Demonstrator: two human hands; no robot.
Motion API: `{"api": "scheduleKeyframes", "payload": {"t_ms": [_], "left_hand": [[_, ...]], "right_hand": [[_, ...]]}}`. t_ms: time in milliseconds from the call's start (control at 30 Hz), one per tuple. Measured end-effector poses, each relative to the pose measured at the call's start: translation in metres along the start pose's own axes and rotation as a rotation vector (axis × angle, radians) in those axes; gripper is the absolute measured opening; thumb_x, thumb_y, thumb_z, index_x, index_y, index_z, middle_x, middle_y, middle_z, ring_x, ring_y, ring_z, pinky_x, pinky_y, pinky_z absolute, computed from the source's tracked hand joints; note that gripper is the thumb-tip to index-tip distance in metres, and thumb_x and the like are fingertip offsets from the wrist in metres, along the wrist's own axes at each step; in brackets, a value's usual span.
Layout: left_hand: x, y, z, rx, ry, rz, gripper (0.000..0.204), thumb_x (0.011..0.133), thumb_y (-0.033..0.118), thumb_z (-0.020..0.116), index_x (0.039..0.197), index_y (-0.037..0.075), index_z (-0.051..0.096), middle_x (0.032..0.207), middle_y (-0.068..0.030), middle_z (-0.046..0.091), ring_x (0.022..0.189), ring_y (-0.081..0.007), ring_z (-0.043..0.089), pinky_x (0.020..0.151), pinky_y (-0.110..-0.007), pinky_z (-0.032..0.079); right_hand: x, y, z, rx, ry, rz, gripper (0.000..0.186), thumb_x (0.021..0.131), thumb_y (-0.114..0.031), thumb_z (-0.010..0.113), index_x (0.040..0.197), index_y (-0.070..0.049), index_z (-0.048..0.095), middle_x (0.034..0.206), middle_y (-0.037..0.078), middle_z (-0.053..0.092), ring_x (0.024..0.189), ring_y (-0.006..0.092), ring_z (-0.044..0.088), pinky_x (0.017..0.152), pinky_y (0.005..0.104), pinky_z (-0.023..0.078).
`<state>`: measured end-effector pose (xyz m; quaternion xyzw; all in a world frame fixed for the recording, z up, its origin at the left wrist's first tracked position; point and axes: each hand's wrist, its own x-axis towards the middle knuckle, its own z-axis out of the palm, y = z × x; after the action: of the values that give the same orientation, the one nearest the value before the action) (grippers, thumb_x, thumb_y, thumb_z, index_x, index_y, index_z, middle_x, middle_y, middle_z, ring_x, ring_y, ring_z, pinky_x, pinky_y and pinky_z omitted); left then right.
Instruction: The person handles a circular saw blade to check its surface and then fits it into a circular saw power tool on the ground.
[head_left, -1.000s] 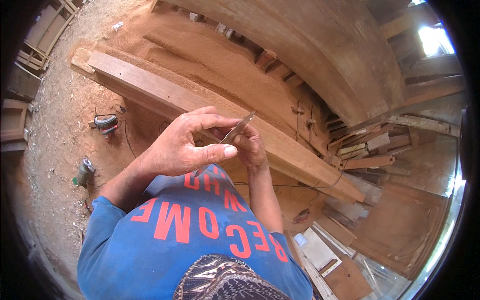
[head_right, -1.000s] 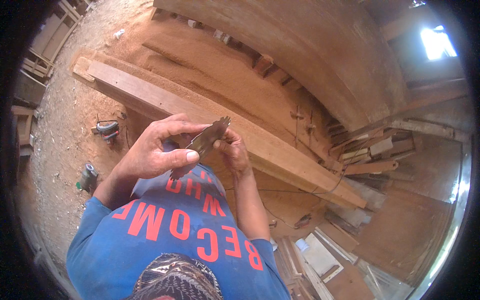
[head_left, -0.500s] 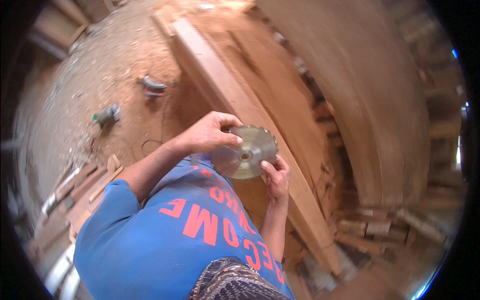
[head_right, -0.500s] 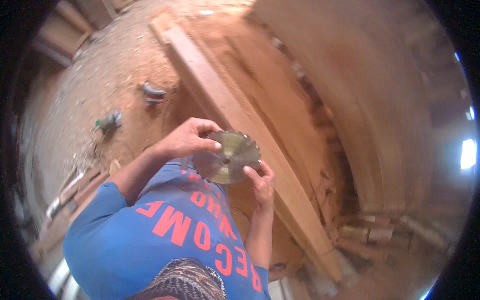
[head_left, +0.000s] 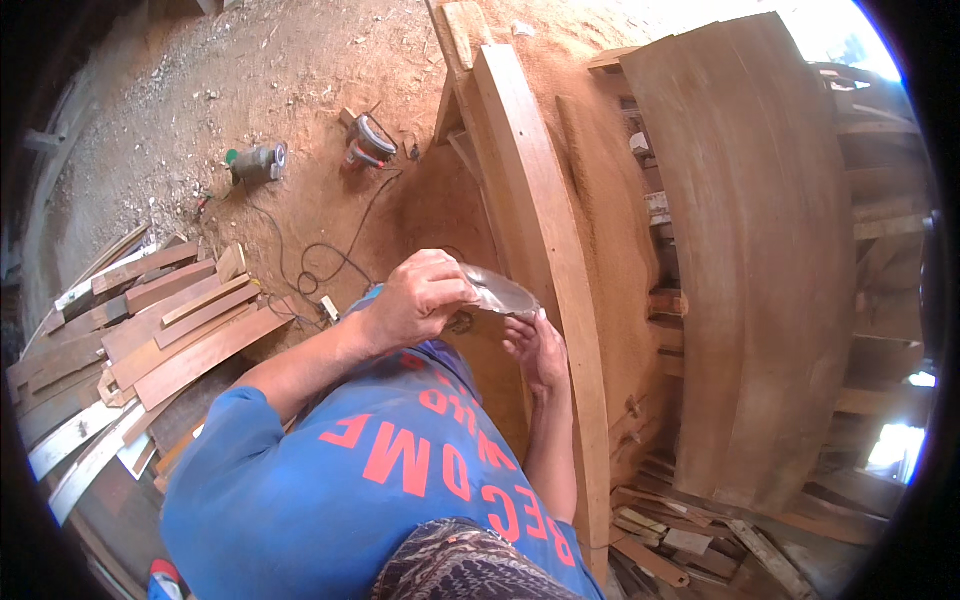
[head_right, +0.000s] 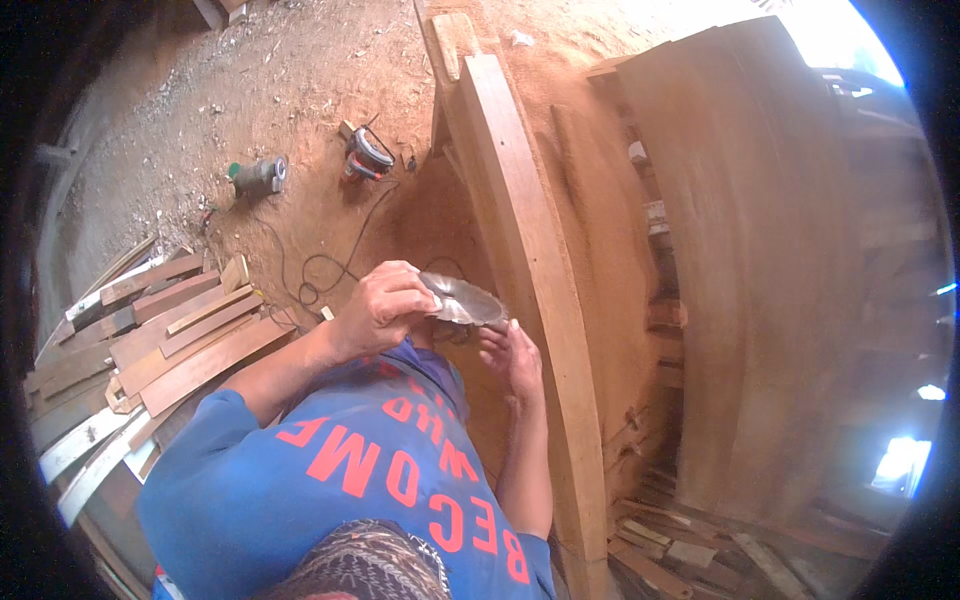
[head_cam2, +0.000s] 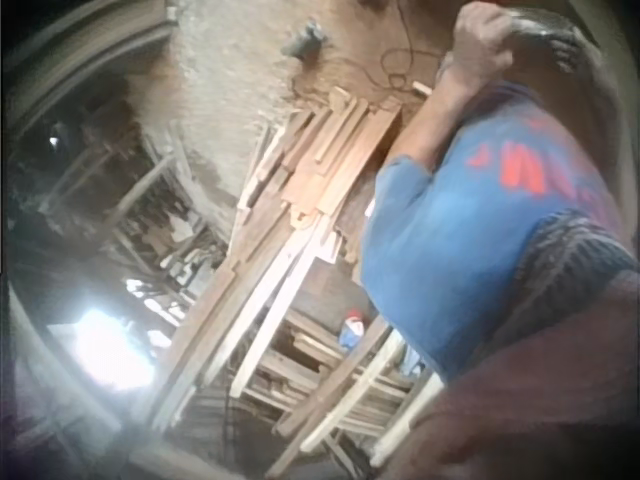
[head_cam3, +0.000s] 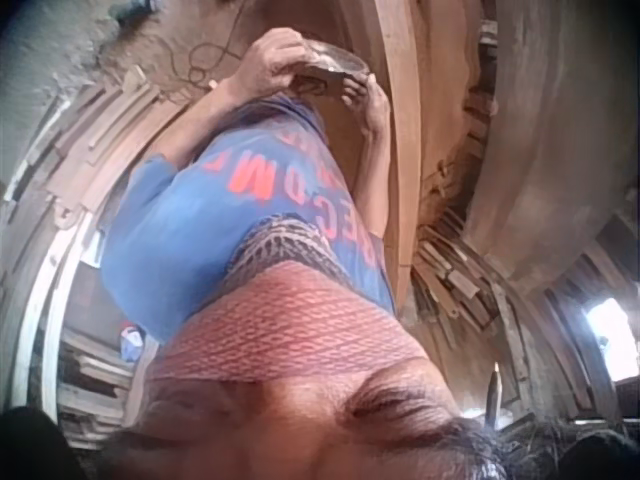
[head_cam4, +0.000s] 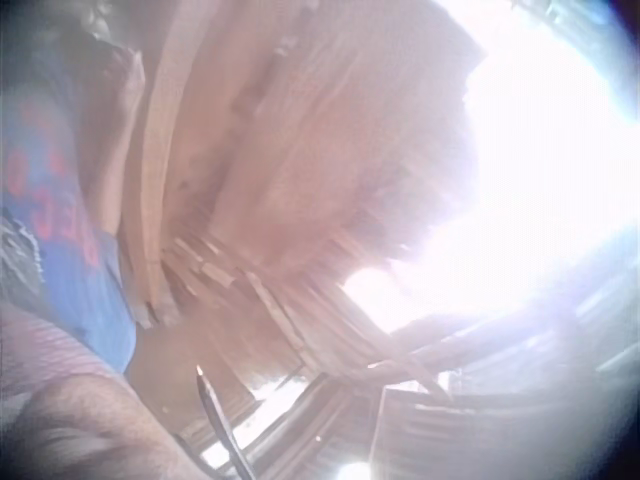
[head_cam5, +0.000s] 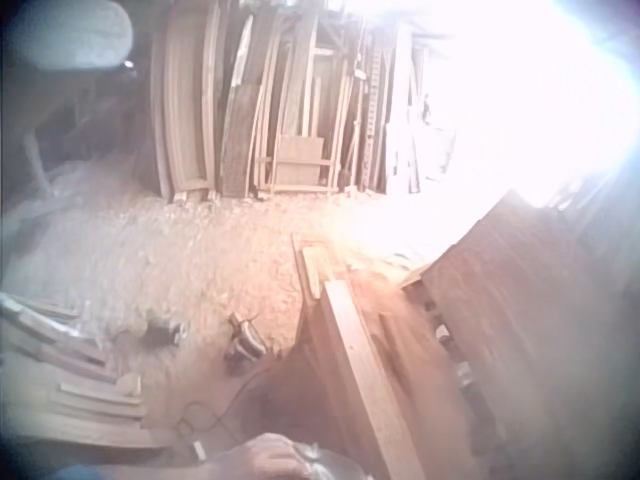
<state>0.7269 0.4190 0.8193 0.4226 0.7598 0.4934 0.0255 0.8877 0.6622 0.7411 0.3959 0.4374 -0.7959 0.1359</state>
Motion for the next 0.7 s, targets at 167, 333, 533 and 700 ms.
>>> {"api": "scheduleKeyframes", "payload": {"t_ms": [167,333,533,700], "left_hand": [[-0.045,-0.020,-0.045,0.182,0.016,0.111,0.018,0.076,0.009,0.075,0.094,0.010,0.074,0.092,-0.0022,0.071,0.091,-0.0227,0.068,0.102,-0.046,0.050],[-0.090,-0.043,-0.083,0.302,-0.024,0.169,0.016,0.078,0.007,0.069,0.093,0.011,0.074,0.093,-0.0011,0.072,0.094,-0.0184,0.070,0.104,-0.048,0.048],[-0.117,-0.077,-0.138,0.459,-0.166,-0.299,0.041,0.082,0.005,0.067,0.123,0.010,0.069,0.124,-0.0110,0.065,0.123,-0.0296,0.058,0.113,-0.047,0.040],[-0.135,-0.136,-0.169,0.224,-0.230,-0.856,0.042,0.083,0.001,0.068,0.125,0.005,0.067,0.120,-0.0171,0.066,0.118,-0.0354,0.061,0.106,-0.043,0.046]], "right_hand": [[-0.005,-0.021,0.118,0.367,-0.174,0.157,0.052,0.105,-0.047,0.055,0.131,-0.003,0.061,0.124,0.011,0.068,0.106,0.0212,0.065,0.092,0.0401,0.053],[0.042,0.018,0.155,0.307,-0.146,0.137,0.026,0.093,-0.012,0.065,0.118,-0.003,0.067,0.112,0.009,0.072,0.106,0.0200,0.067,0.096,0.0402,0.052],[0.094,0.023,0.185,0.043,-0.060,-0.025,0.012,0.092,-0.010,0.070,0.103,-0.006,0.070,0.098,0.003,0.071,0.089,0.0154,0.066,0.083,0.0333,0.051],[0.152,0.016,0.200,-0.083,-0.007,-0.089,0.021,0.092,-0.012,0.071,0.110,-0.002,0.070,0.102,0.004,0.071,0.093,0.0163,0.066,0.084,0.0342,0.053]]}}
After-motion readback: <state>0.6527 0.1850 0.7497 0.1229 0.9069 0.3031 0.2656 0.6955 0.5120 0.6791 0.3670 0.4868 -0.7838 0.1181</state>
